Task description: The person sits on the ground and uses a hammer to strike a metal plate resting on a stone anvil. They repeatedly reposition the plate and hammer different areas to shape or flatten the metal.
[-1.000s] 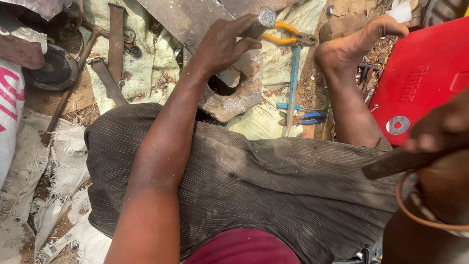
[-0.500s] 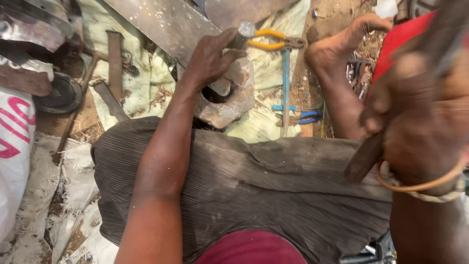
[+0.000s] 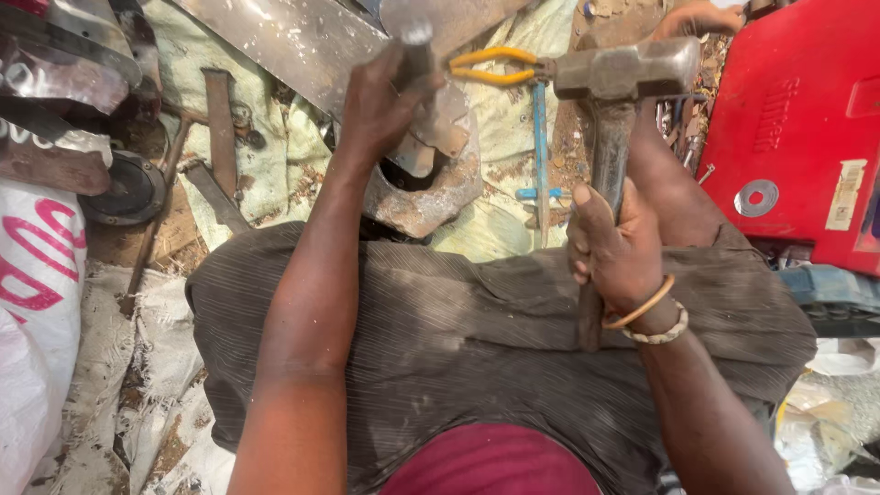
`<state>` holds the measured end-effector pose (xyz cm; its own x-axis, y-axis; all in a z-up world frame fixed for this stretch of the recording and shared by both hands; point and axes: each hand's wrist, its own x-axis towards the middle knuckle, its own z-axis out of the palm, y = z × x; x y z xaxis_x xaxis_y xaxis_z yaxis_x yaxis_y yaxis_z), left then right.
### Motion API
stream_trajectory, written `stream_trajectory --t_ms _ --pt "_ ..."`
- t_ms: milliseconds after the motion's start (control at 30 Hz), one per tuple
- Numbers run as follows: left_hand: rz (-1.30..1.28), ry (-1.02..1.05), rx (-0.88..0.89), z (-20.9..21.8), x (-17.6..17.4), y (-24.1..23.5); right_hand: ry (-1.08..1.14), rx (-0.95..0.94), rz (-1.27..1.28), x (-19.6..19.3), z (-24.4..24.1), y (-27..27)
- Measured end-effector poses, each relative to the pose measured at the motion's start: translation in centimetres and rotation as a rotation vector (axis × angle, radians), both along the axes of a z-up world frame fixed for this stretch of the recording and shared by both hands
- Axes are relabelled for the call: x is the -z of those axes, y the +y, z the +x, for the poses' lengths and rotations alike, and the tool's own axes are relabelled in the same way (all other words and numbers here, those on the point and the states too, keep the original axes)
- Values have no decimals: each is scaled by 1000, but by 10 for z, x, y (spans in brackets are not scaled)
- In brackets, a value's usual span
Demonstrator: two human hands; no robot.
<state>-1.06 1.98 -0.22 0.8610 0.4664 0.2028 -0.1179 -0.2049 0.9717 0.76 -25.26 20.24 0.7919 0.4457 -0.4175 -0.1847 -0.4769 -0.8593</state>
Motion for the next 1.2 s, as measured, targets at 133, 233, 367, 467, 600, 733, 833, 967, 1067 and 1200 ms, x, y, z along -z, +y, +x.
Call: stream_trajectory --t_ms 133,233,367,467,600,733,833,967,1067,1200 --pt "-207 -95 -174 5 3 9 288 163 -135 47 -41 -43" --pt "-312 -165 -131 1 8 0 608 306 -104 105 -70 -72" --pt "-205 -43 -143 -4 7 -13 763 382 -45 146 -85 -88" --pt "-78 -75 -164 -3 3 -15 770 354 -68 149 -82 -89" --pt "-48 17 -194 -3 6 -8 740 312 -106 150 -79 -88" --pt "-37 -27 -167 -10 13 -1 730 307 -115 154 -84 -85" --pt "-18 -62 -149 -8 16 2 730 303 -111 153 -83 -83" --pt "-14 -72 -128 -6 19 0 719 287 -109 150 -82 -81" --pt "-5 -50 -99 -6 17 -7 723 281 -103 148 -83 -82" --pt "32 -76 -56 -7 7 -9 709 275 -113 151 -81 -82"
